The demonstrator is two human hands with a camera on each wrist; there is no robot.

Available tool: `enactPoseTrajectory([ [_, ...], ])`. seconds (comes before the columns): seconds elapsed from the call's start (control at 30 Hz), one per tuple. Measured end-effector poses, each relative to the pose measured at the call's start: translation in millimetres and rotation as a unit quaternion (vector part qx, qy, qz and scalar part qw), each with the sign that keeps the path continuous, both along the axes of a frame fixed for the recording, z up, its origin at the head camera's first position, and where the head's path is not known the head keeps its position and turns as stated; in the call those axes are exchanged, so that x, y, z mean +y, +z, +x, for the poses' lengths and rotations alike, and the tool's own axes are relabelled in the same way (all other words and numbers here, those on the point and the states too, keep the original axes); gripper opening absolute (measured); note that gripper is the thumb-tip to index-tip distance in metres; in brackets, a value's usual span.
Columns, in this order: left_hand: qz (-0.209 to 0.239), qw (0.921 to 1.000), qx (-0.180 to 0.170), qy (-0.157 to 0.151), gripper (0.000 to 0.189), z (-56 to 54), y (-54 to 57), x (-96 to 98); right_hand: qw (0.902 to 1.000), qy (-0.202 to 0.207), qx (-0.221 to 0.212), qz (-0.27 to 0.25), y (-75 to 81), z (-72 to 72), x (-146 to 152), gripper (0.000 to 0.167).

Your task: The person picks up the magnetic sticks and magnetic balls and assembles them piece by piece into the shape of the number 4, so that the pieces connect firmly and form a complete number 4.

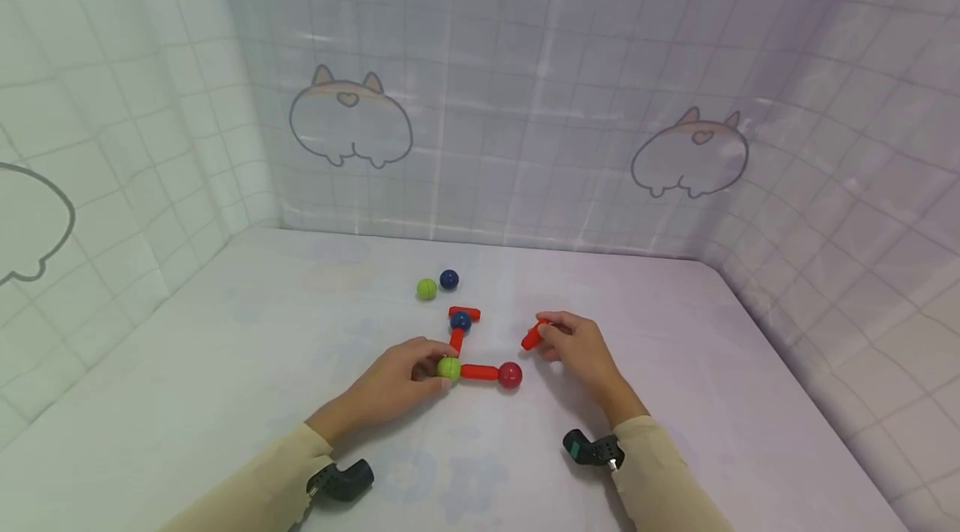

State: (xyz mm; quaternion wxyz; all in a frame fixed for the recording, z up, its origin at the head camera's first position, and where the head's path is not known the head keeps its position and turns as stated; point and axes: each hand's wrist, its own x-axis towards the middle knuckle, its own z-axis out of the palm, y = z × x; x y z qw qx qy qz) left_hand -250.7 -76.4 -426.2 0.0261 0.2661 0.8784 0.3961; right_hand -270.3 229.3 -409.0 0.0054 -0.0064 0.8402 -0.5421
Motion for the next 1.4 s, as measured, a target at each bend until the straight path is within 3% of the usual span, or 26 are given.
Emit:
enactPoseTrajectory([
  [0.37,-0.001,1.0,0.0,-0.002,0.036,-0.5,-1.1,-0.7,0.9955,0.022,-0.008,-0.092,-0.3,0.8,-10,0.04],
  [0.93,0.002,0.9999,0.014,0.0,0.037,0.4,-1.9,0.6,0.9991,0.016,-0.01,-0.039,-0.6,-0.9,-16,0.04],
  [1.17,0.002,0.9999,0.014,-0.001,0.036,1.6,-1.2,0.1,0.9991,0.027,-0.011,-0.032,-0.2,1.4,-19,0.033],
  [1.4,0.0,0.9999,0.015,0.003,0.036,3.4,0.1,0.5,0.9987,0.044,-0.017,-0.019,2.2,4.5,-18,0.04],
])
